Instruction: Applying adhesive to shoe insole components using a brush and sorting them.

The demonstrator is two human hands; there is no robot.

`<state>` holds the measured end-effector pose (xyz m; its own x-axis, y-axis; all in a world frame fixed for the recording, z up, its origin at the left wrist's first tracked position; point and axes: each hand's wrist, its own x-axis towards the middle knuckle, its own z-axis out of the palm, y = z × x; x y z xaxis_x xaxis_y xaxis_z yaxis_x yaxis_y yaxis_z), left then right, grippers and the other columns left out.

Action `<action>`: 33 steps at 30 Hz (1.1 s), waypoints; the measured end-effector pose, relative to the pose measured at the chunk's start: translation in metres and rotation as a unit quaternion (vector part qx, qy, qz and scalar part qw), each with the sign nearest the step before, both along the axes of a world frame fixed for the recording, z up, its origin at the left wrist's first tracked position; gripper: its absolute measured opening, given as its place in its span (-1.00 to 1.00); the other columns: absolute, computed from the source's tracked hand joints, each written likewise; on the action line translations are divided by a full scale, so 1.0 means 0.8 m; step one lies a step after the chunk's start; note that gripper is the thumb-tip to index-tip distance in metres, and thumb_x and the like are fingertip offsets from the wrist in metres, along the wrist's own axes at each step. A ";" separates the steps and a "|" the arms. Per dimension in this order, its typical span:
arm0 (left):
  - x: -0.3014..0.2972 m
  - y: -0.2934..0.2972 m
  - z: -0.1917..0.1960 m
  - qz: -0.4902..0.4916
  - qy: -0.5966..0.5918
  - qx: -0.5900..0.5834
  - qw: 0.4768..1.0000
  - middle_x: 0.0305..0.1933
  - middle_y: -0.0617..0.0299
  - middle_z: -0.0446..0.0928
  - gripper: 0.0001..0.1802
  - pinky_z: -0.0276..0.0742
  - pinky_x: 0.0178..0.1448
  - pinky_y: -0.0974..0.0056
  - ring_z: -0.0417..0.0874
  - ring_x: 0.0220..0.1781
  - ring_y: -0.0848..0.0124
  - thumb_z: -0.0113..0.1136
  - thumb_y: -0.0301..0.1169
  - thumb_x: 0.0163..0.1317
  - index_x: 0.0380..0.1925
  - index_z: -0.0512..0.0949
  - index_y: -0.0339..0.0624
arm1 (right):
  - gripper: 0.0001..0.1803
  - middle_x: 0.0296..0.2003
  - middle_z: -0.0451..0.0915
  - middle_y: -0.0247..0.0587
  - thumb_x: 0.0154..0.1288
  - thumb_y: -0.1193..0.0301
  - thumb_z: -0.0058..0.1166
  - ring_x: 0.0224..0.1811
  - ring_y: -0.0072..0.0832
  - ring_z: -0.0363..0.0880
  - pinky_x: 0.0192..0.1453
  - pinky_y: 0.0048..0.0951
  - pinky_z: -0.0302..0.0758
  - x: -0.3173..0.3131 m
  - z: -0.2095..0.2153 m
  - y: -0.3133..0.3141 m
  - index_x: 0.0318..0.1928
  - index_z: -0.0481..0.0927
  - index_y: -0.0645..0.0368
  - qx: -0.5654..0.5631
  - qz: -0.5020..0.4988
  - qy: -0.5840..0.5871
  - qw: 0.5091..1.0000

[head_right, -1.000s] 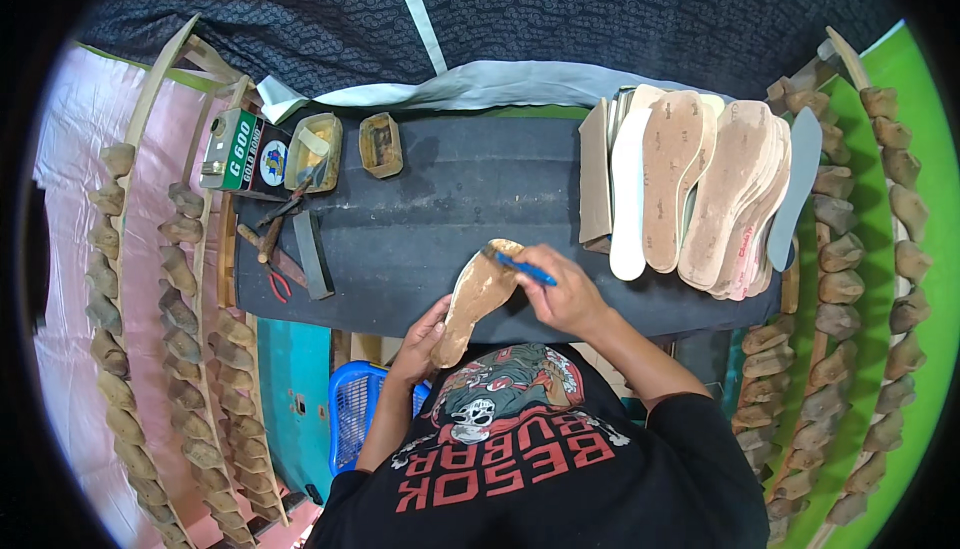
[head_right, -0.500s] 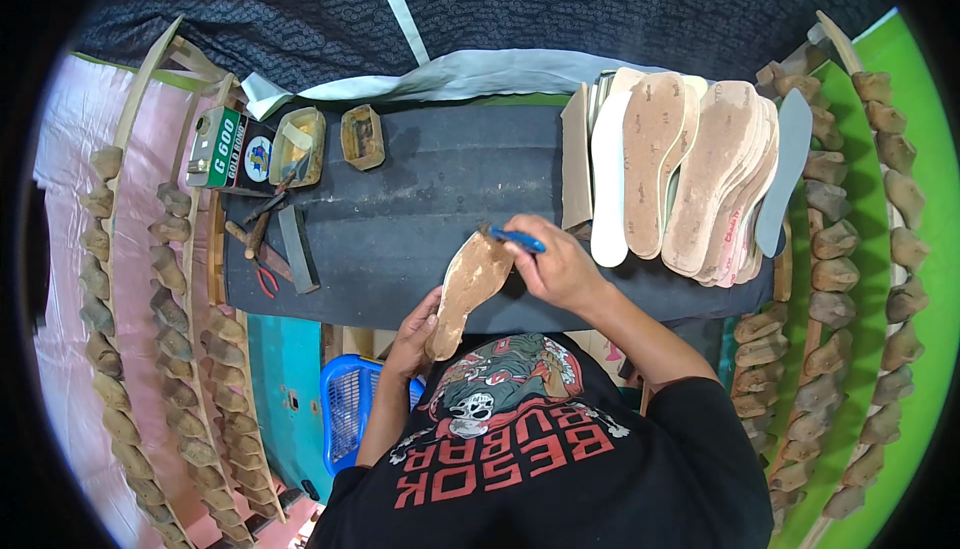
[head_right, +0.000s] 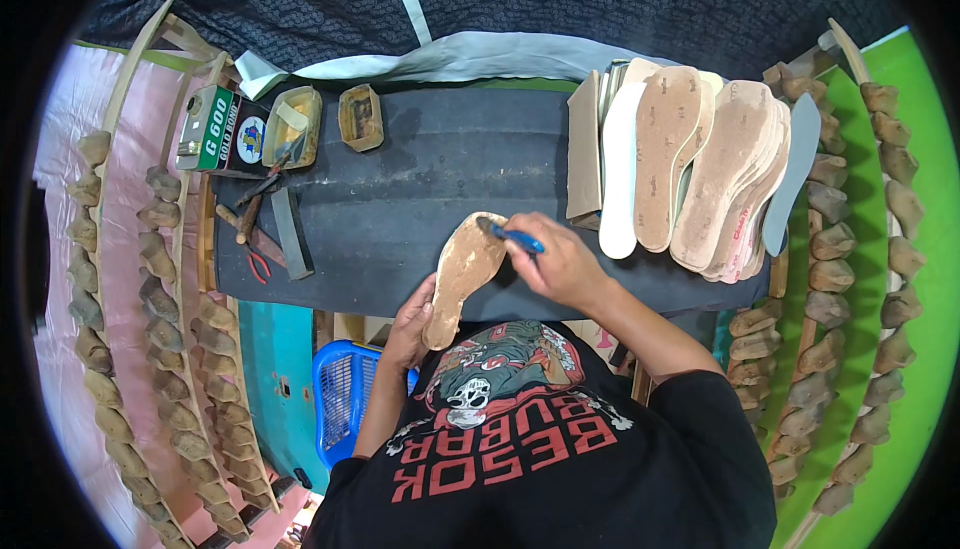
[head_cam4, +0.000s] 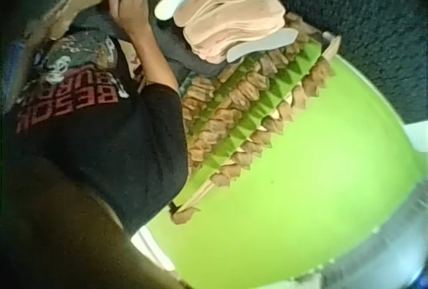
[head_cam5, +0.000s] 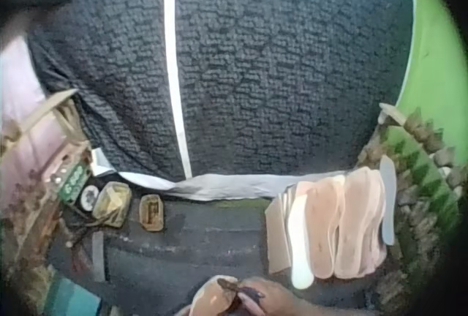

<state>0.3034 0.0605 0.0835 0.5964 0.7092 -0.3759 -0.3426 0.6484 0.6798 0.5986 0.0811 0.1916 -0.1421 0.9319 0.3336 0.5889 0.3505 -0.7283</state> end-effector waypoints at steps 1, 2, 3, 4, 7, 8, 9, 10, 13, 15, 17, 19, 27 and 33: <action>0.001 0.003 0.002 0.000 -0.007 -0.003 1.000 0.45 0.11 0.30 -0.20 0.53 0.31 0.22 0.49 0.35 0.31 0.15 -0.19 0.44 0.53 0.06 -0.29 | -0.70 -0.16 0.61 0.05 0.31 0.55 0.18 -0.17 -0.05 0.66 -0.07 -0.20 0.60 -0.009 0.003 -0.001 0.02 0.47 0.30 0.003 0.040 -0.003 0.999; 0.002 0.007 0.003 0.000 -0.013 -0.006 1.000 0.46 0.11 0.29 -0.20 0.54 0.31 0.22 0.48 0.36 0.32 0.14 -0.19 0.45 0.53 0.05 -0.28 | -0.70 -0.16 0.61 0.04 0.30 0.54 0.20 -0.17 -0.06 0.66 -0.07 -0.20 0.60 -0.020 0.005 -0.003 0.01 0.48 0.30 0.006 0.080 -0.006 0.997; 0.003 0.011 0.005 -0.002 -0.015 -0.007 1.000 0.46 0.11 0.29 -0.20 0.54 0.31 0.22 0.48 0.36 0.32 0.14 -0.19 0.45 0.53 0.05 -0.28 | -0.70 -0.15 0.62 0.04 0.28 0.51 0.24 -0.15 -0.07 0.66 -0.06 -0.19 0.61 -0.032 0.003 -0.009 -0.01 0.51 0.29 0.000 0.106 -0.020 0.994; 0.005 0.015 0.008 0.006 -0.023 -0.003 1.000 0.47 0.12 0.28 -0.20 0.54 0.31 0.22 0.47 0.37 0.32 0.13 -0.20 0.45 0.53 0.04 -0.27 | -0.69 -0.14 0.62 0.04 0.29 0.48 0.25 -0.12 -0.05 0.65 -0.04 -0.20 0.61 -0.049 0.003 -0.011 -0.01 0.51 0.28 0.037 0.119 0.001 0.992; 0.006 0.023 0.013 0.025 -0.037 0.001 0.999 0.46 0.12 0.30 -0.25 0.52 0.32 0.21 0.48 0.36 0.32 0.09 -0.23 0.48 0.54 0.05 -0.24 | -0.69 -0.14 0.62 0.05 0.30 0.47 0.23 -0.09 -0.05 0.65 -0.01 -0.19 0.60 -0.066 -0.002 -0.008 0.00 0.50 0.27 -0.012 0.176 0.003 0.984; 0.003 0.025 0.013 0.035 -0.043 0.002 0.998 0.44 0.12 0.33 -0.29 0.51 0.32 0.21 0.50 0.34 0.33 0.05 -0.24 0.51 0.54 0.07 -0.22 | -0.69 -0.13 0.62 0.06 0.32 0.47 0.22 -0.09 -0.05 0.65 0.00 -0.19 0.60 -0.069 0.001 -0.003 0.02 0.49 0.28 -0.023 0.162 0.009 0.987; -0.001 0.027 0.009 0.037 -0.043 0.000 0.998 0.44 0.12 0.33 -0.29 0.51 0.32 0.21 0.50 0.34 0.33 0.05 -0.24 0.51 0.54 0.07 -0.22 | -0.68 -0.12 0.62 0.06 0.33 0.48 0.21 -0.09 -0.04 0.65 0.01 -0.18 0.59 -0.072 0.003 0.003 0.03 0.47 0.28 -0.035 0.147 0.014 0.988; -0.006 0.028 0.002 0.033 -0.037 0.005 0.999 0.45 0.12 0.33 -0.29 0.50 0.33 0.21 0.49 0.35 0.33 0.05 -0.24 0.51 0.54 0.07 -0.22 | -0.68 -0.12 0.62 0.06 0.33 0.48 0.21 -0.09 -0.04 0.65 0.01 -0.18 0.59 -0.071 0.003 0.011 0.03 0.47 0.28 -0.036 0.150 0.014 0.988; -0.018 0.032 -0.001 0.031 -0.035 0.002 0.999 0.46 0.12 0.31 -0.29 0.50 0.33 0.21 0.48 0.36 0.33 0.04 -0.25 0.51 0.54 0.06 -0.23 | -0.70 -0.09 0.61 0.09 0.35 0.50 0.17 -0.11 0.00 0.66 0.02 -0.17 0.59 -0.058 -0.003 0.044 0.04 0.46 0.29 0.027 0.050 -0.005 0.998; -0.025 0.035 0.002 0.030 -0.039 -0.005 0.999 0.46 0.11 0.31 -0.29 0.51 0.33 0.21 0.48 0.36 0.33 0.04 -0.25 0.51 0.54 0.06 -0.24 | -0.70 -0.10 0.61 0.09 0.34 0.50 0.17 -0.11 0.01 0.66 0.02 -0.16 0.59 -0.054 -0.007 0.056 0.04 0.46 0.29 0.026 0.027 0.002 0.999; -0.030 0.037 0.005 0.046 -0.037 -0.010 0.998 0.46 0.11 0.31 -0.29 0.55 0.28 0.20 0.50 0.33 0.34 0.04 -0.25 0.51 0.54 0.06 -0.23 | -0.68 -0.10 0.61 0.07 0.32 0.51 0.18 -0.08 0.01 0.65 0.03 -0.16 0.59 -0.059 -0.005 0.063 0.05 0.46 0.29 0.015 0.017 0.000 1.000; -0.035 0.040 0.004 0.055 -0.042 -0.014 0.998 0.46 0.11 0.31 -0.27 0.57 0.26 0.19 0.52 0.31 0.34 0.05 -0.24 0.50 0.54 0.05 -0.23 | -0.68 -0.09 0.61 0.05 0.31 0.51 0.18 -0.08 0.00 0.65 0.02 -0.16 0.59 -0.074 -0.004 0.060 0.05 0.47 0.27 -0.016 0.058 -0.013 0.998; -0.063 0.072 -0.005 0.053 -0.063 -0.029 0.996 0.45 0.11 0.32 -0.22 0.61 0.21 0.19 0.57 0.25 0.32 0.10 -0.21 0.48 0.56 0.01 -0.21 | -0.73 -0.16 0.62 0.01 0.30 0.52 0.20 -0.18 -0.05 0.65 -0.07 -0.19 0.59 -0.117 -0.007 0.072 -0.02 0.51 0.28 -0.037 0.093 -0.004 0.995; -0.079 0.107 -0.009 0.032 -0.077 -0.027 0.996 0.42 0.10 0.36 -0.22 0.64 0.17 0.18 0.61 0.21 0.29 0.10 -0.20 0.48 0.56 0.02 -0.16 | -0.74 -0.21 0.60 0.01 0.26 0.58 0.19 -0.22 -0.04 0.63 -0.11 -0.19 0.57 -0.112 -0.002 0.104 -0.04 0.51 0.30 -0.006 -0.007 -0.017 1.000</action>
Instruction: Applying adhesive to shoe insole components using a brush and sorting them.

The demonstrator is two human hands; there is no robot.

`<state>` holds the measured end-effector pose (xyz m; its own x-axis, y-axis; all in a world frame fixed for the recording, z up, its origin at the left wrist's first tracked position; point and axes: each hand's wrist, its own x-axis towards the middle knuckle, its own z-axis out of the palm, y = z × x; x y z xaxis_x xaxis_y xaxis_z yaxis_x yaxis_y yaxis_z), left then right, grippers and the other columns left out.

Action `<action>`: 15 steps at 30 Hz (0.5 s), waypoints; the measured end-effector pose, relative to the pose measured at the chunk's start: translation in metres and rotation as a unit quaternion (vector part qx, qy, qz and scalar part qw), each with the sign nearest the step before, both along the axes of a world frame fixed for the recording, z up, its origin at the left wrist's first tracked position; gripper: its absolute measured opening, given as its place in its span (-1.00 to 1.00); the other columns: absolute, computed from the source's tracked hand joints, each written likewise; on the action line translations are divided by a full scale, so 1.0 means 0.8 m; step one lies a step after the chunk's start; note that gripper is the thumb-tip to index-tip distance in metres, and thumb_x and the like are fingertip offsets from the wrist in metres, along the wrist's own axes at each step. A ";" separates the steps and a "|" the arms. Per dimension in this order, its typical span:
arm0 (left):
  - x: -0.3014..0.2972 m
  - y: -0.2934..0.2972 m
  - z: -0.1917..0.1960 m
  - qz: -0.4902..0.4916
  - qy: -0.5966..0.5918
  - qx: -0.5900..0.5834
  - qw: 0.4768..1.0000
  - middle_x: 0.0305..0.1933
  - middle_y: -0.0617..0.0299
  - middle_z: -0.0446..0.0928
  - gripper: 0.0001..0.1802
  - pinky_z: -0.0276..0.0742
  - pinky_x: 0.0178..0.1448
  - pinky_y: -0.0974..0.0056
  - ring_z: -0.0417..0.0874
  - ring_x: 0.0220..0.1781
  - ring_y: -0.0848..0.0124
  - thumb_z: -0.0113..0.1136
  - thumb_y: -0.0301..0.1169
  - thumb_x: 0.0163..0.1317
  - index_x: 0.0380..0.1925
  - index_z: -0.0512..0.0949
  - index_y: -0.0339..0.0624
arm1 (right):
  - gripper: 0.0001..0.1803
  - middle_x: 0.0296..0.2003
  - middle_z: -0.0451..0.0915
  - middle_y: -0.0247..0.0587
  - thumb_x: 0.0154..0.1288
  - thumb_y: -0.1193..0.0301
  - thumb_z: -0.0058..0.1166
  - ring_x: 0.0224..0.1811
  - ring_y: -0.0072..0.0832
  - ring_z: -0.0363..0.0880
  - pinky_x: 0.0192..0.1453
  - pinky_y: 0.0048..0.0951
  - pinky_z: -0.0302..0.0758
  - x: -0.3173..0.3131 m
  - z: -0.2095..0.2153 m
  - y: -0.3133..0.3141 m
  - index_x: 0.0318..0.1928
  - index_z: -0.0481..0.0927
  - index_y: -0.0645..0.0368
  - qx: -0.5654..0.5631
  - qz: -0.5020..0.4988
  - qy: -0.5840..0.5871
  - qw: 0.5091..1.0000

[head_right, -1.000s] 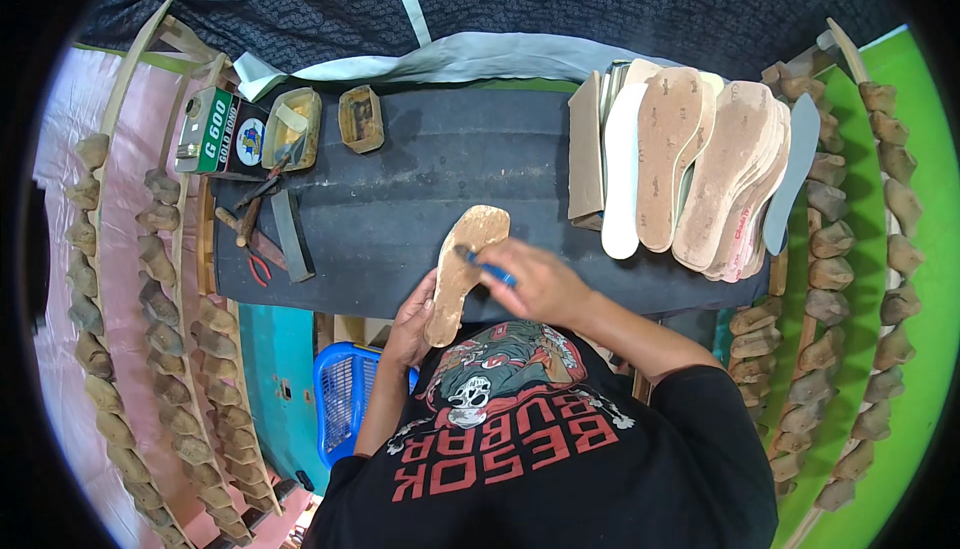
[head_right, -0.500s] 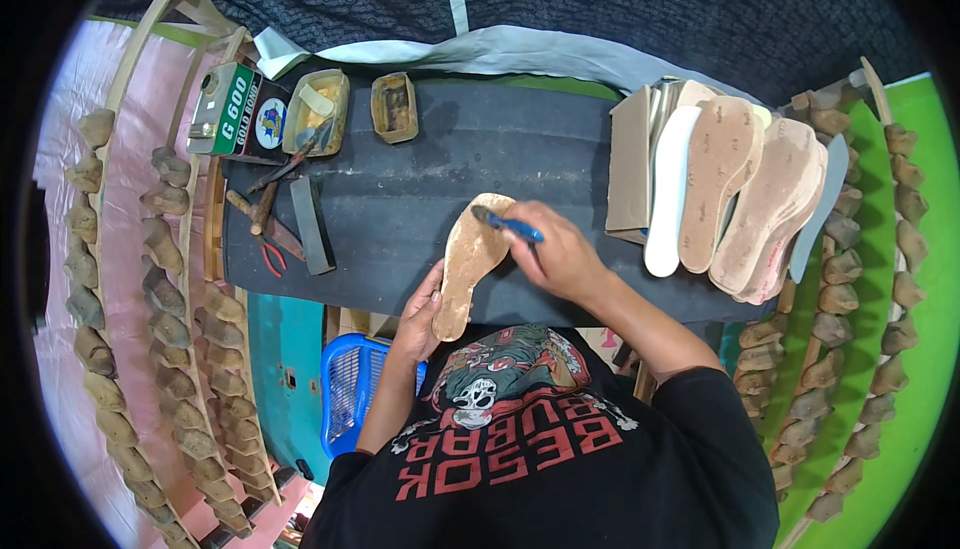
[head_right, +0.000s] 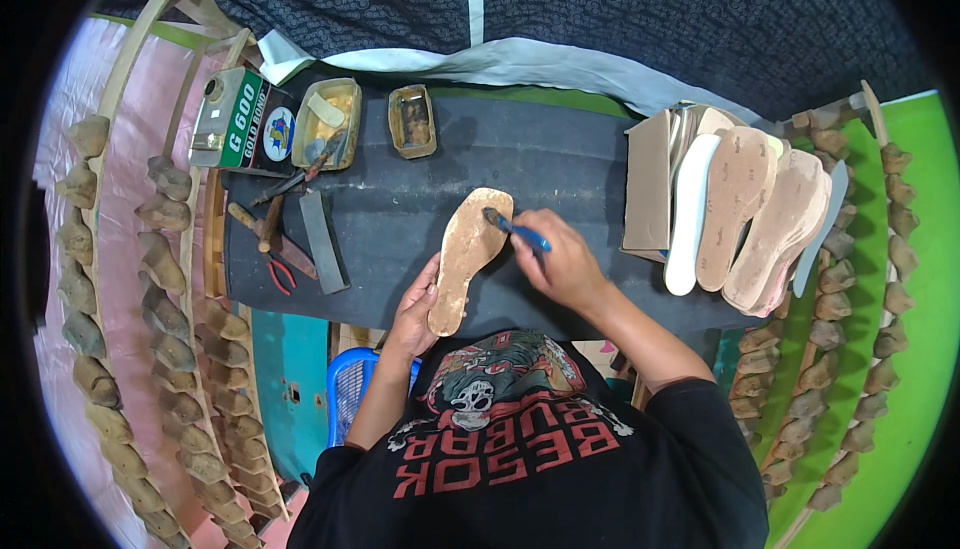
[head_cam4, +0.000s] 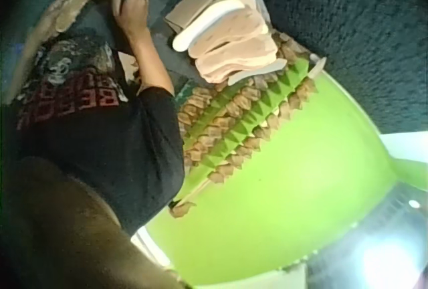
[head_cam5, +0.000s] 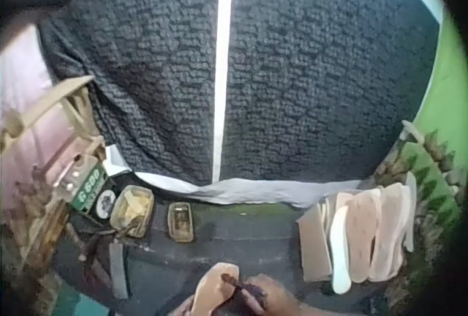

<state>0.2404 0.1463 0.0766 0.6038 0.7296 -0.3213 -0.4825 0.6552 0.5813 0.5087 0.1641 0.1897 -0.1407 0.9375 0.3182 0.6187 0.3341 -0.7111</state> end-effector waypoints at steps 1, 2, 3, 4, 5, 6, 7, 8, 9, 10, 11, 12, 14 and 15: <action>0.000 0.006 0.001 0.006 -0.005 -0.003 1.000 0.40 0.09 0.38 -0.21 0.67 0.14 0.16 0.64 0.16 0.26 0.12 -0.20 0.46 0.56 0.02 -0.14 | -0.74 -0.21 0.60 0.01 0.26 0.58 0.19 -0.22 -0.04 0.63 -0.11 -0.19 0.57 -0.007 0.004 -0.004 -0.04 0.51 0.30 0.002 -0.003 -0.002 1.000; 0.000 0.012 0.002 0.011 -0.009 -0.006 1.000 0.38 0.07 0.41 -0.20 0.69 0.11 0.13 0.67 0.11 0.24 0.14 -0.20 0.45 0.56 0.01 -0.12 | -0.74 -0.22 0.60 0.00 0.26 0.56 0.20 -0.22 -0.05 0.62 -0.10 -0.19 0.57 -0.014 0.006 -0.010 -0.05 0.52 0.30 -0.023 0.024 -0.010 0.999; -0.001 0.017 0.001 0.008 -0.011 -0.004 1.000 0.38 0.07 0.41 -0.20 0.69 0.11 0.13 0.67 0.11 0.24 0.14 -0.20 0.45 0.56 0.01 -0.12 | -0.75 -0.23 0.60 -0.02 0.27 0.54 0.20 -0.21 -0.06 0.62 -0.10 -0.20 0.57 -0.022 0.008 -0.017 -0.05 0.53 0.29 -0.049 0.050 -0.017 0.997; -0.001 0.021 -0.001 0.014 -0.013 -0.006 1.000 0.38 0.07 0.40 -0.20 0.70 0.11 0.13 0.67 0.10 0.23 0.14 -0.20 0.45 0.56 0.01 -0.12 | -0.75 -0.22 0.61 -0.03 0.28 0.50 0.20 -0.20 -0.07 0.62 -0.08 -0.20 0.56 -0.031 0.005 -0.024 -0.06 0.54 0.27 -0.048 0.074 -0.007 0.996; -0.003 0.027 -0.001 0.023 -0.014 -0.007 1.000 0.39 0.06 0.40 -0.19 0.70 0.10 0.13 0.68 0.09 0.23 0.14 -0.20 0.45 0.56 0.01 -0.12 | -0.75 -0.22 0.61 -0.03 0.28 0.50 0.20 -0.20 -0.07 0.62 -0.08 -0.20 0.56 -0.036 0.003 -0.023 -0.06 0.54 0.27 -0.043 0.071 -0.008 0.997; -0.006 0.032 0.000 0.021 -0.015 -0.002 1.000 0.39 0.06 0.40 -0.19 0.70 0.10 0.13 0.68 0.09 0.23 0.14 -0.20 0.45 0.56 0.01 -0.12 | -0.76 -0.21 0.61 -0.02 0.28 0.50 0.20 -0.20 -0.07 0.62 -0.08 -0.20 0.57 -0.040 0.001 -0.022 -0.06 0.54 0.27 -0.044 0.073 0.009 0.996; -0.009 0.034 0.000 0.014 -0.015 -0.001 1.000 0.40 0.08 0.39 -0.22 0.69 0.12 0.14 0.66 0.13 0.24 0.11 -0.21 0.47 0.56 0.01 -0.13 | -0.76 -0.20 0.61 -0.02 0.29 0.50 0.19 -0.20 -0.06 0.62 -0.07 -0.20 0.57 -0.043 -0.003 -0.016 -0.06 0.54 0.27 -0.046 0.075 0.026 0.996; -0.012 0.037 0.000 0.009 -0.016 0.000 1.000 0.41 0.09 0.37 -0.25 0.67 0.13 0.16 0.64 0.17 0.25 0.07 -0.22 0.49 0.56 0.02 -0.14 | -0.77 -0.20 0.61 -0.01 0.30 0.51 0.18 -0.19 -0.04 0.62 -0.07 -0.20 0.57 -0.042 -0.005 -0.006 -0.06 0.53 0.28 -0.031 0.041 0.037 0.998; -0.016 0.041 -0.003 0.008 -0.017 0.005 1.000 0.41 0.09 0.37 -0.25 0.67 0.13 0.16 0.64 0.17 0.25 0.07 -0.22 0.49 0.56 0.02 -0.14 | -0.77 -0.20 0.61 -0.01 0.30 0.51 0.18 -0.19 -0.04 0.62 -0.07 -0.20 0.57 -0.037 -0.006 0.005 -0.06 0.53 0.28 -0.026 0.041 0.036 0.998; -0.020 0.042 -0.004 0.000 -0.021 0.002 1.000 0.42 0.09 0.36 -0.25 0.67 0.13 0.16 0.63 0.17 0.25 0.07 -0.22 0.49 0.56 0.02 -0.14 | -0.78 -0.20 0.62 0.00 0.31 0.52 0.18 -0.19 -0.04 0.62 -0.07 -0.21 0.57 -0.032 -0.002 0.018 -0.06 0.53 0.30 -0.010 -0.012 0.025 1.000; -0.023 0.045 -0.005 -0.006 -0.025 -0.001 1.000 0.42 0.09 0.36 -0.25 0.67 0.13 0.16 0.63 0.18 0.24 0.07 -0.22 0.49 0.56 0.02 -0.15 | -0.79 -0.20 0.62 0.00 0.31 0.54 0.17 -0.18 -0.03 0.62 -0.07 -0.21 0.57 -0.029 0.001 0.033 -0.07 0.53 0.31 0.006 -0.063 0.014 0.998; -0.028 0.047 -0.007 -0.006 -0.023 -0.006 1.000 0.43 0.08 0.34 -0.24 0.67 0.14 0.16 0.62 0.18 0.24 0.07 -0.22 0.49 0.56 0.01 -0.16 | -0.78 -0.21 0.62 0.01 0.31 0.57 0.17 -0.18 -0.02 0.63 -0.06 -0.21 0.57 -0.029 0.003 0.050 -0.06 0.53 0.33 0.058 -0.100 0.009 0.993; -0.033 0.050 -0.011 0.000 -0.024 -0.011 1.000 0.43 0.08 0.34 -0.23 0.68 0.12 0.14 0.65 0.14 0.23 0.08 -0.24 0.48 0.56 0.00 -0.14 | -0.77 -0.20 0.62 0.01 0.31 0.58 0.18 -0.18 -0.03 0.63 -0.05 -0.20 0.57 -0.032 0.013 0.089 -0.04 0.53 0.32 0.063 -0.109 0.019 0.992; -0.036 0.050 -0.013 0.003 -0.023 -0.018 1.000 0.42 0.07 0.35 -0.22 0.70 0.10 0.11 0.67 0.10 0.23 0.09 -0.25 0.47 0.57 -0.01 -0.13 | -0.75 -0.19 0.63 0.02 0.31 0.58 0.20 -0.17 -0.03 0.64 -0.04 -0.19 0.57 -0.037 0.017 0.107 -0.02 0.54 0.31 0.068 -0.121 0.030 0.990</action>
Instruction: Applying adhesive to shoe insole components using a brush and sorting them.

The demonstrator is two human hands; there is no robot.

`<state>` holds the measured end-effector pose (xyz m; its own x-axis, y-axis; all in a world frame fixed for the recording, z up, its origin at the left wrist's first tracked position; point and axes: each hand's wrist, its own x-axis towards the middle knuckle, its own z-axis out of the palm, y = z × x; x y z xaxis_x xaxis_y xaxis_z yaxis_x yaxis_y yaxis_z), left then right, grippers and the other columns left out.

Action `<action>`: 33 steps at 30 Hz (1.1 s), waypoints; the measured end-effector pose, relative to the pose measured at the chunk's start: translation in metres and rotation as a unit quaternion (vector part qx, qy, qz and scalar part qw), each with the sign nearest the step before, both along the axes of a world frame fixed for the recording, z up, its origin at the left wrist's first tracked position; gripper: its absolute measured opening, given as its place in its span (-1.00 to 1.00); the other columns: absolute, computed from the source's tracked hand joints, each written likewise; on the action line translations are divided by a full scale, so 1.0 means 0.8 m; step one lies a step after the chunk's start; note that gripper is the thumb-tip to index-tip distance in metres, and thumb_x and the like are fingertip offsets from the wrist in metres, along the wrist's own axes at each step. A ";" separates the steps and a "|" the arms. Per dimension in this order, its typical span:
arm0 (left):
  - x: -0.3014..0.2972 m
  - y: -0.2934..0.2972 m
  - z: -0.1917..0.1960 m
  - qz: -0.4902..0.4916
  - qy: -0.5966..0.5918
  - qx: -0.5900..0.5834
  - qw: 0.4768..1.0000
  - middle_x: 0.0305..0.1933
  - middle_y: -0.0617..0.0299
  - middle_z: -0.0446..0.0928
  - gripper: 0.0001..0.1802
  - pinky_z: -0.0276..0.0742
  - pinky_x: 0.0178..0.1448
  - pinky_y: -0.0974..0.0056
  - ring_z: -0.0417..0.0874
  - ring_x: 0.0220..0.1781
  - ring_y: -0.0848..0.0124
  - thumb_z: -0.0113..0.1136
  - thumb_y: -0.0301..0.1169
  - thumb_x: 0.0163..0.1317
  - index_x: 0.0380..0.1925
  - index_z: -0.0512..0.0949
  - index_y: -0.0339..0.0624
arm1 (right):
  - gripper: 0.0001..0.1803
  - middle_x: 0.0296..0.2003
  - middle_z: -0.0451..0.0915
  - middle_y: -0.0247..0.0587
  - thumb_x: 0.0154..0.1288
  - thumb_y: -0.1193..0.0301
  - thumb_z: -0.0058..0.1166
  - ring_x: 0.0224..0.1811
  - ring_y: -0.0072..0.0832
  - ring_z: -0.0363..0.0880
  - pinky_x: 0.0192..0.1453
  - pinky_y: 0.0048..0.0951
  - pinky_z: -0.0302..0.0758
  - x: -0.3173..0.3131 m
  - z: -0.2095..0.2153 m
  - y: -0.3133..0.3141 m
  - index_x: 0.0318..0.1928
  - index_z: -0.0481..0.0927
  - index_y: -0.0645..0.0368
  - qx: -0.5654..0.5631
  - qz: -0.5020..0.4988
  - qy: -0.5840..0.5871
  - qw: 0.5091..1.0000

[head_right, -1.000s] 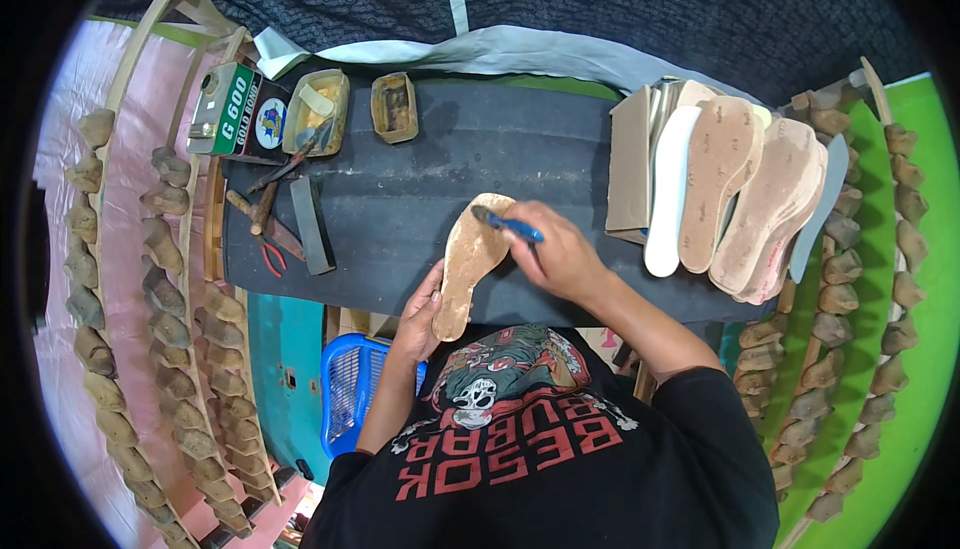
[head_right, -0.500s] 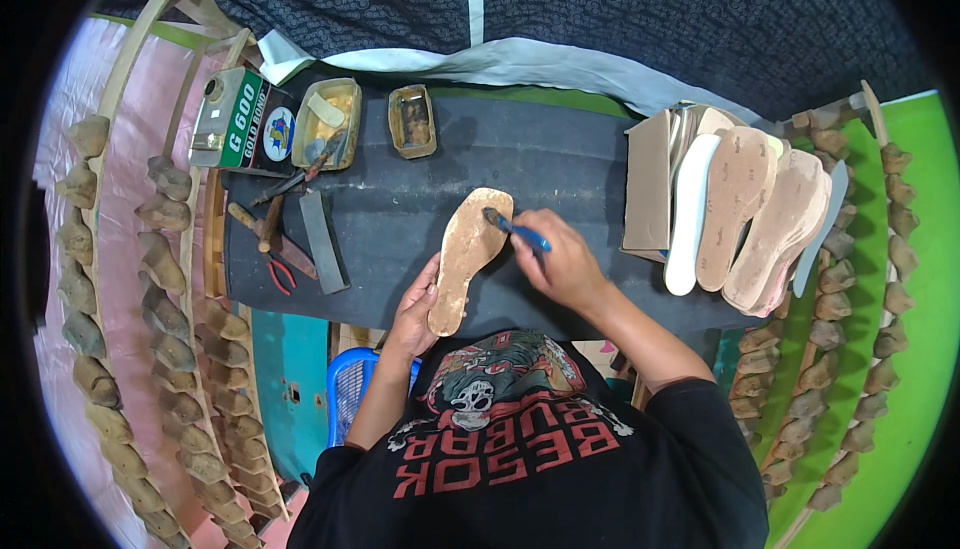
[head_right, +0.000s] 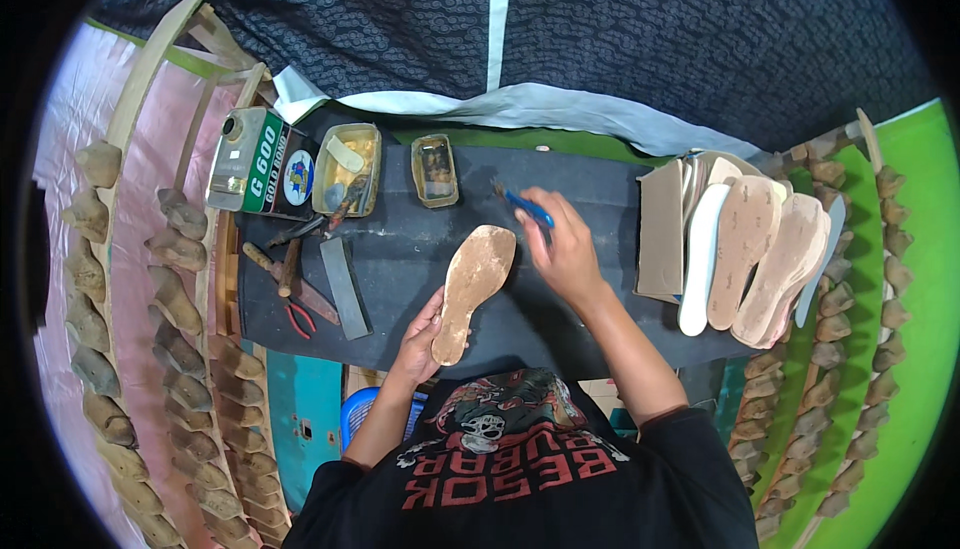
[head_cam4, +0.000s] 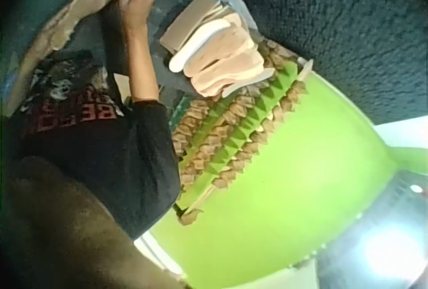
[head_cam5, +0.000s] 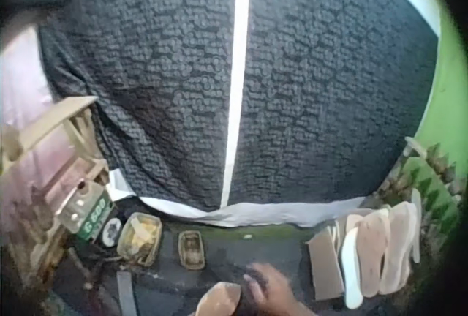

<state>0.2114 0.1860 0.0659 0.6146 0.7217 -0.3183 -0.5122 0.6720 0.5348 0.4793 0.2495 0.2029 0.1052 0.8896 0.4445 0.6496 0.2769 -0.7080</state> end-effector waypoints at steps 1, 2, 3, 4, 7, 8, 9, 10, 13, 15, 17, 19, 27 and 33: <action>-0.002 0.001 0.000 0.003 -0.003 0.001 1.000 0.42 0.07 0.35 -0.22 0.70 0.10 0.11 0.67 0.10 0.23 0.09 -0.25 0.47 0.57 -0.01 -0.13 | -0.75 -0.19 0.63 0.02 0.31 0.58 0.20 -0.17 -0.03 0.64 -0.04 -0.19 0.57 -0.006 0.003 0.016 -0.02 0.54 0.31 0.001 0.003 -0.003 1.000; -0.004 0.003 -0.001 0.007 0.001 -0.004 1.000 0.41 0.07 0.37 -0.22 0.69 0.11 0.11 0.67 0.10 0.22 0.09 -0.25 0.47 0.57 -0.01 -0.12 | -0.74 -0.18 0.64 0.02 0.30 0.58 0.21 -0.16 -0.04 0.64 -0.03 -0.18 0.57 -0.016 0.005 0.032 -0.01 0.56 0.30 0.015 0.012 -0.007 1.000; -0.007 0.003 -0.002 0.012 0.005 -0.009 1.000 0.40 0.07 0.38 -0.23 0.69 0.12 0.11 0.67 0.10 0.22 0.08 -0.25 0.47 0.57 -0.01 -0.12 | -0.72 -0.16 0.65 0.02 0.29 0.57 0.23 -0.15 -0.04 0.64 -0.02 -0.16 0.57 -0.024 0.007 0.046 0.00 0.57 0.29 0.028 0.021 -0.011 0.999; -0.011 0.004 -0.002 0.014 0.004 -0.008 1.000 0.40 0.07 0.38 -0.23 0.69 0.12 0.11 0.67 0.10 0.22 0.08 -0.25 0.47 0.57 -0.01 -0.12 | -0.72 -0.16 0.65 0.02 0.29 0.57 0.23 -0.15 -0.04 0.64 -0.02 -0.16 0.57 -0.032 0.005 0.057 0.00 0.57 0.29 0.029 0.023 -0.012 0.999; -0.024 0.004 -0.006 0.014 0.000 -0.019 1.000 0.37 0.07 0.41 -0.24 0.68 0.12 0.12 0.67 0.10 0.22 0.07 -0.25 0.48 0.57 -0.01 -0.10 | -0.71 -0.18 0.67 -0.01 0.26 0.56 0.24 -0.11 -0.05 0.65 0.01 -0.16 0.56 -0.053 -0.009 0.081 0.01 0.62 0.26 0.009 0.082 -0.030 0.996; -0.028 0.003 -0.011 0.024 -0.003 -0.015 1.000 0.36 0.07 0.42 -0.25 0.68 0.11 0.12 0.67 0.09 0.22 0.06 -0.25 0.49 0.57 -0.01 -0.09 | -0.71 -0.18 0.67 -0.01 0.26 0.56 0.24 -0.11 -0.05 0.65 0.01 -0.16 0.56 -0.058 -0.017 0.086 0.01 0.62 0.26 0.010 0.085 -0.031 0.996; -0.031 0.002 -0.016 0.033 -0.007 -0.011 0.999 0.35 0.06 0.43 -0.26 0.68 0.10 0.12 0.67 0.09 0.21 0.05 -0.26 0.50 0.57 -0.01 -0.09 | -0.71 -0.16 0.68 -0.02 0.27 0.57 0.23 -0.12 -0.06 0.66 -0.01 -0.19 0.58 -0.060 -0.029 0.091 0.01 0.64 0.25 -0.026 0.086 -0.045 0.995; -0.035 0.002 -0.016 0.035 -0.008 -0.011 0.999 0.35 0.06 0.43 -0.26 0.68 0.10 0.12 0.67 0.09 0.21 0.05 -0.26 0.50 0.57 -0.01 -0.09 | -0.71 -0.13 0.68 -0.02 0.27 0.58 0.22 -0.12 -0.08 0.67 -0.03 -0.21 0.60 -0.062 -0.042 0.096 0.02 0.65 0.24 -0.062 0.086 -0.059 0.993; -0.039 0.003 -0.014 0.059 0.001 -0.018 0.998 0.32 0.08 0.44 -0.29 0.68 0.08 0.16 0.65 0.10 0.25 0.01 -0.28 0.51 0.56 0.02 -0.11 | -0.68 -0.12 0.67 -0.03 0.25 0.61 0.20 -0.09 -0.06 0.65 0.00 -0.19 0.59 -0.063 -0.071 0.096 0.03 0.65 0.23 -0.063 0.092 -0.096 0.989; -0.045 0.003 -0.018 0.060 0.007 0.003 0.998 0.37 0.07 0.40 -0.29 0.68 0.10 0.09 0.65 0.11 0.20 -0.02 -0.26 0.53 0.57 -0.02 -0.08 | -0.65 -0.11 0.65 -0.07 0.21 0.63 0.16 -0.06 -0.07 0.62 0.05 -0.15 0.56 -0.066 -0.078 0.092 0.03 0.65 0.20 -0.067 0.092 -0.106 0.988; -0.049 0.005 -0.012 0.058 0.006 0.006 0.998 0.38 0.08 0.39 -0.30 0.68 0.11 0.08 0.65 0.12 0.20 -0.02 -0.26 0.54 0.57 -0.02 -0.07 | -0.62 -0.11 0.64 -0.10 0.17 0.65 0.12 -0.02 -0.08 0.59 0.09 -0.11 0.53 -0.069 -0.074 0.089 0.04 0.64 0.18 -0.072 0.089 -0.114 0.987; -0.046 0.006 -0.008 0.051 0.006 0.013 0.999 0.39 0.09 0.38 -0.30 0.67 0.12 0.07 0.64 0.13 0.19 -0.03 -0.26 0.54 0.57 -0.02 -0.07 | -0.60 -0.11 0.63 -0.14 0.14 0.62 0.14 0.00 -0.11 0.57 0.11 -0.13 0.52 -0.072 -0.066 0.092 0.03 0.65 0.15 -0.081 0.089 -0.158 0.980; -0.016 -0.004 0.009 0.090 0.001 0.037 0.995 0.46 0.12 0.28 -0.26 0.66 0.18 0.02 0.60 0.19 0.21 0.00 -0.28 0.54 0.58 -0.08 -0.06 | -0.53 -0.05 0.60 -0.09 0.08 0.63 0.12 -0.02 -0.06 0.54 0.14 -0.12 0.51 -0.062 -0.075 0.101 0.06 0.63 0.13 -0.083 0.114 -0.177 0.974; -0.003 -0.041 0.022 0.104 0.002 0.051 0.993 0.52 0.13 0.19 -0.24 0.65 0.20 0.02 0.60 0.20 0.19 0.04 -0.28 0.51 0.57 -0.07 -0.09 | -0.38 0.12 0.48 -0.20 0.17 0.65 0.02 0.00 -0.33 0.55 0.09 -0.31 0.53 -0.007 -0.105 -0.017 0.31 0.36 0.19 -0.202 -0.011 0.163 0.966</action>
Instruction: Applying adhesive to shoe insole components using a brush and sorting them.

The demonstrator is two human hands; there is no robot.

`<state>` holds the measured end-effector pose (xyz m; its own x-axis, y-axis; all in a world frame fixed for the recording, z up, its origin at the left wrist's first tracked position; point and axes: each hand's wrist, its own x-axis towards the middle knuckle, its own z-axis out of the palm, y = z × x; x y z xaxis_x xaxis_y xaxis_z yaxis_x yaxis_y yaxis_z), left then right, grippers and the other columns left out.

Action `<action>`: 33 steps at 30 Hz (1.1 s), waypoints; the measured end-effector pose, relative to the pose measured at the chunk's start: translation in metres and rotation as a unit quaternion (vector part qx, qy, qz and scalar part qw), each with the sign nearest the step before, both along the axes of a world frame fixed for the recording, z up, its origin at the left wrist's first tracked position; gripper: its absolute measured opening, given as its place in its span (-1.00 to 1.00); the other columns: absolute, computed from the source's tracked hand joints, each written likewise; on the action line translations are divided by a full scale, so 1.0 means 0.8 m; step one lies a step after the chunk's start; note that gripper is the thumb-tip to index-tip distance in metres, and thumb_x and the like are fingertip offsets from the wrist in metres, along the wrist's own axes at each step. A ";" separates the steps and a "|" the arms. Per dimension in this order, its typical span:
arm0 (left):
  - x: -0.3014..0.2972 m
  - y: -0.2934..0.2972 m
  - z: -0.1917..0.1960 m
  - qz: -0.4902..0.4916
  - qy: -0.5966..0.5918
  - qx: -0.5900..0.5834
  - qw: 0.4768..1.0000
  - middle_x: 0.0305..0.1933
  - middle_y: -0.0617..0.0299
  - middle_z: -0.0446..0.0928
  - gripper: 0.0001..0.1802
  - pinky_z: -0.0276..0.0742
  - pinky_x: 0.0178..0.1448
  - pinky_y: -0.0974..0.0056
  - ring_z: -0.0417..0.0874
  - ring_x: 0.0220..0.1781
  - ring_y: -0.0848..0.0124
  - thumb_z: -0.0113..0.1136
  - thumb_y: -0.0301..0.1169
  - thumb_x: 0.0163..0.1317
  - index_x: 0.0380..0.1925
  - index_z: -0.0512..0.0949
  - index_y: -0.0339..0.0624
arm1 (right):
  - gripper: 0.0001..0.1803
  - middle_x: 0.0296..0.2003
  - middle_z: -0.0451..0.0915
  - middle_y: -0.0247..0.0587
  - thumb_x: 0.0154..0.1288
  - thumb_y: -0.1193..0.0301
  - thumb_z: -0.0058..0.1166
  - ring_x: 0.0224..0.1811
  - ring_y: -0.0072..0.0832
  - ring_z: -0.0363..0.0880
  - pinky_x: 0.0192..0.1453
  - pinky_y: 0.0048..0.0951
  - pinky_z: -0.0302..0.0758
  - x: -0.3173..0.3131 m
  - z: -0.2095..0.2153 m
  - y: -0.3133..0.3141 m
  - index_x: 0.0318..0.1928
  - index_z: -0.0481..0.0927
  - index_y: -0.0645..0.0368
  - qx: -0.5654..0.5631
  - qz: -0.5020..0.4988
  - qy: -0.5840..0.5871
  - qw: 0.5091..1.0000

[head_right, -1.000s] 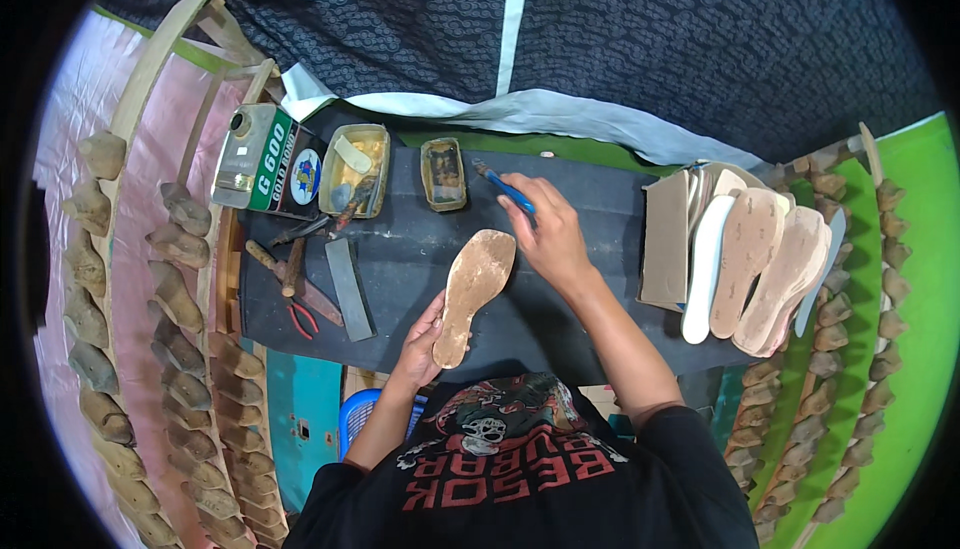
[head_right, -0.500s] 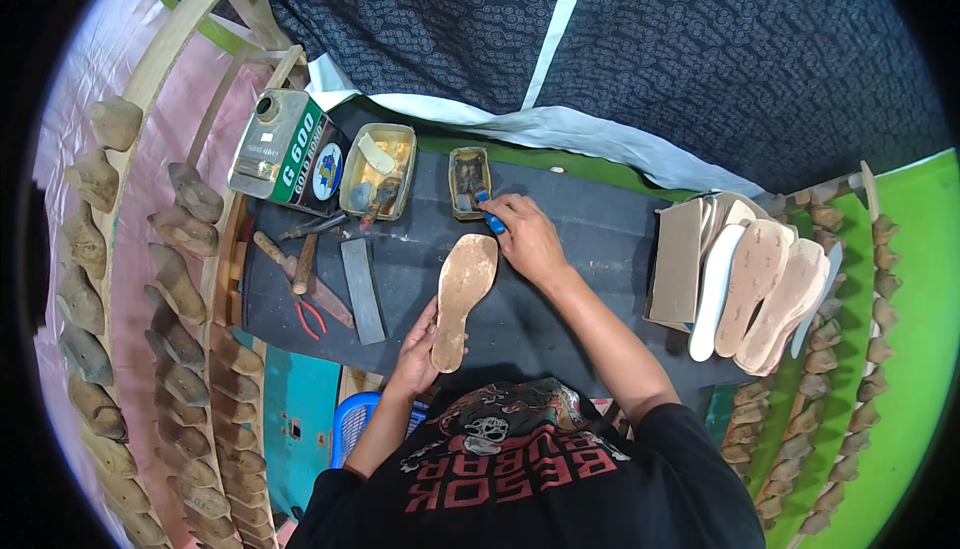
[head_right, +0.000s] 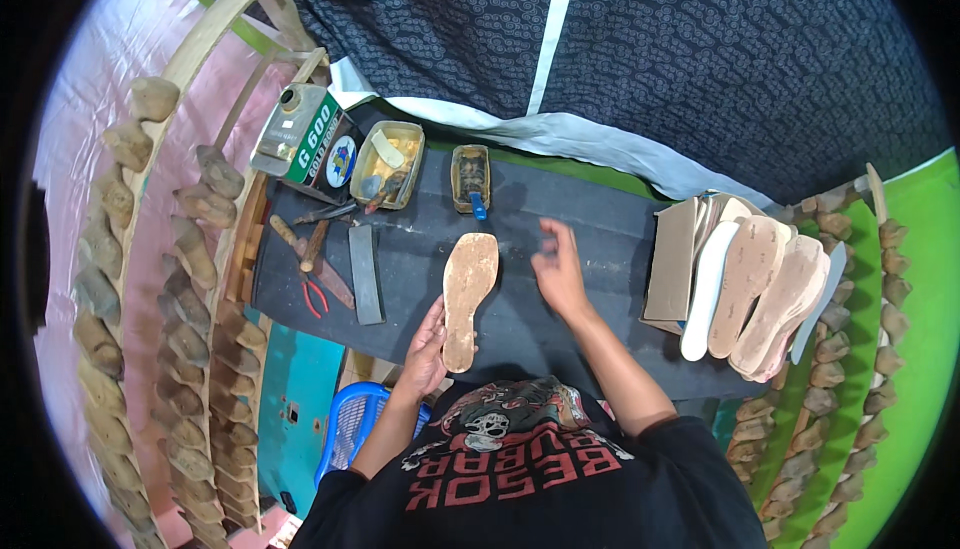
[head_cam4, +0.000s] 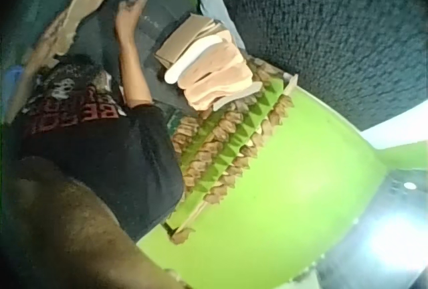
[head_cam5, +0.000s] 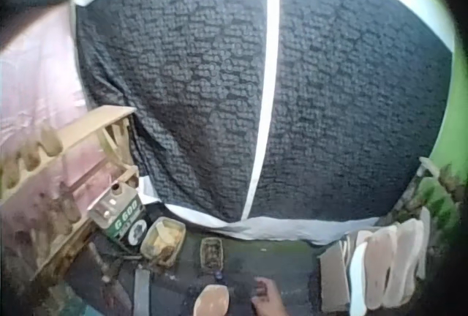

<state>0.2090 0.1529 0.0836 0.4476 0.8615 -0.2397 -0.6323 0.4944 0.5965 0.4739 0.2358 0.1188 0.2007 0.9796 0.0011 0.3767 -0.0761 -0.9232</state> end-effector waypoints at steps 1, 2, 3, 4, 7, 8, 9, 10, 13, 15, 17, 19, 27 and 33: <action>0.007 -0.007 0.003 0.002 0.003 0.005 1.000 0.52 0.13 0.19 -0.24 0.65 0.20 0.02 0.60 0.20 0.19 0.04 -0.28 0.51 0.57 -0.07 -0.09 | -0.38 0.10 0.48 -0.24 0.22 0.62 0.01 0.00 -0.39 0.54 0.06 -0.35 0.53 0.014 -0.025 -0.027 0.33 0.33 0.19 -0.049 0.003 0.095 0.994; 0.012 -0.019 0.001 0.014 0.015 0.006 1.000 0.51 0.12 0.18 -0.23 0.62 0.23 0.05 0.57 0.24 0.20 0.07 -0.27 0.50 0.57 -0.06 -0.11 | -0.42 0.16 0.47 -0.23 0.29 0.56 0.00 0.03 -0.40 0.54 0.05 -0.35 0.55 0.014 -0.023 -0.054 0.35 0.33 0.17 -0.134 0.031 0.176 0.975; 0.019 -0.028 0.000 0.025 0.026 0.008 0.999 0.51 0.11 0.18 -0.22 0.59 0.26 0.07 0.55 0.28 0.21 0.10 -0.26 0.48 0.56 -0.04 -0.12 | -0.45 0.22 0.45 -0.22 0.36 0.49 -0.01 0.05 -0.41 0.54 0.04 -0.35 0.57 0.013 -0.017 -0.080 0.37 0.32 0.16 -0.217 0.057 0.253 0.941; 0.027 -0.037 -0.001 0.029 0.029 0.012 0.999 0.51 0.11 0.18 -0.22 0.59 0.26 0.07 0.55 0.28 0.21 0.10 -0.26 0.48 0.56 -0.04 -0.12 | -0.44 0.26 0.43 -0.20 0.43 0.41 -0.05 0.08 -0.39 0.54 0.03 -0.34 0.58 0.012 -0.023 -0.104 0.42 0.27 0.12 -0.252 0.097 0.283 0.920; 0.062 -0.067 -0.002 0.067 0.046 0.023 0.996 0.50 0.11 0.19 -0.23 0.56 0.31 0.08 0.48 0.35 0.25 0.09 -0.29 0.48 0.56 -0.04 -0.11 | -0.39 0.34 0.39 -0.16 0.56 0.31 -0.13 0.17 -0.37 0.52 0.12 -0.32 0.57 0.001 -0.029 -0.154 0.53 0.11 0.06 -0.281 0.162 0.384 0.864; 0.076 -0.077 -0.002 0.078 0.046 0.017 0.996 0.50 0.12 0.20 -0.24 0.54 0.32 0.07 0.44 0.38 0.26 0.09 -0.31 0.48 0.56 -0.02 -0.11 | -0.35 0.37 0.36 -0.15 0.61 0.29 -0.16 0.23 -0.35 0.50 0.21 -0.30 0.56 0.001 -0.028 -0.165 0.58 -0.01 0.04 -0.277 0.183 0.452 0.828; 0.090 -0.089 -0.002 0.090 0.045 0.009 0.995 0.50 0.13 0.20 -0.25 0.53 0.34 0.07 0.41 0.41 0.28 0.09 -0.34 0.47 0.55 0.00 -0.12 | -0.35 0.37 0.36 -0.15 0.61 0.29 -0.16 0.23 -0.35 0.50 0.21 -0.30 0.56 0.005 -0.029 -0.173 0.58 -0.01 0.04 -0.281 0.190 0.452 0.825; 0.102 -0.101 -0.003 0.098 0.050 0.009 0.994 0.50 0.13 0.20 -0.25 0.53 0.34 0.07 0.41 0.41 0.28 0.09 -0.34 0.47 0.55 0.00 -0.12 | -0.36 0.39 0.34 -0.15 0.63 0.27 -0.20 0.29 -0.36 0.45 0.27 -0.29 0.52 0.007 -0.032 -0.179 0.59 -0.03 0.04 -0.258 0.215 0.436 0.835; 0.129 -0.136 -0.009 0.095 0.123 -0.016 0.988 0.47 0.14 0.26 -0.31 0.58 0.29 0.10 0.49 0.33 0.28 0.08 -0.42 0.47 0.52 0.06 -0.17 | -0.36 0.40 0.33 -0.14 0.67 0.23 -0.31 0.39 -0.40 0.39 0.38 -0.33 0.45 0.028 -0.062 -0.195 0.61 -0.11 0.01 -0.213 0.290 0.363 0.859; 0.133 -0.170 -0.012 0.096 0.173 -0.025 0.980 0.40 0.12 0.35 -0.37 0.64 0.19 0.16 0.59 0.20 0.31 0.07 -0.48 0.46 0.48 0.14 -0.21 | -0.42 0.26 0.46 -0.15 0.68 0.28 -0.34 0.09 -0.34 0.61 0.06 -0.23 0.70 0.037 -0.074 -0.213 0.60 -0.04 -0.06 -0.276 0.303 0.383 0.828; 0.127 -0.197 0.000 0.110 0.196 -0.005 0.974 0.29 0.07 0.45 -0.44 0.65 0.13 0.22 0.64 0.10 0.33 0.10 -0.48 0.46 0.43 0.25 -0.25 | -0.43 0.21 0.50 -0.06 0.69 0.24 -0.39 -0.05 -0.31 0.71 -0.12 -0.28 0.76 0.038 -0.051 -0.226 0.60 -0.05 -0.11 -0.381 0.306 0.457 0.743; 0.111 -0.239 0.001 0.117 0.266 0.001 0.957 0.22 0.09 0.51 -0.45 0.64 0.11 0.25 0.64 0.07 0.37 0.10 -0.46 0.47 0.42 0.28 -0.25 | -0.43 0.16 0.53 -0.08 0.68 0.22 -0.38 -0.09 -0.28 0.74 -0.19 -0.31 0.76 0.027 -0.037 -0.250 0.60 -0.04 -0.11 -0.393 0.406 0.391 0.727; 0.118 -0.348 0.055 0.169 0.374 0.014 0.912 0.47 -0.11 0.28 -0.27 0.28 0.46 0.22 0.39 0.43 0.16 -0.28 -0.59 0.39 0.58 -0.06 -0.20 | -0.49 -0.26 0.47 -0.34 0.64 0.44 -0.27 -0.56 -0.70 0.43 -0.56 -0.65 0.36 -0.044 -0.038 -0.330 0.51 0.13 0.06 -0.317 0.445 0.298 0.783; 0.094 -0.388 0.068 0.197 0.596 0.156 0.763 0.50 -0.22 0.13 -0.18 0.13 0.52 0.06 0.28 0.42 -0.07 -0.18 -0.63 0.22 0.55 -0.05 -0.35 | -0.41 0.21 0.42 -0.10 0.44 0.65 -0.24 0.32 -0.37 0.37 0.46 -0.39 0.23 -0.094 -0.022 -0.369 0.46 0.24 0.18 -0.124 0.495 0.189 0.839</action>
<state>0.2846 -0.1578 0.1380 -0.2366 0.9711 -0.0306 0.3871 0.1231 0.9138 0.3986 -0.0592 0.1009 -0.7707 0.6279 -0.1082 0.0528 -0.1063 -0.9929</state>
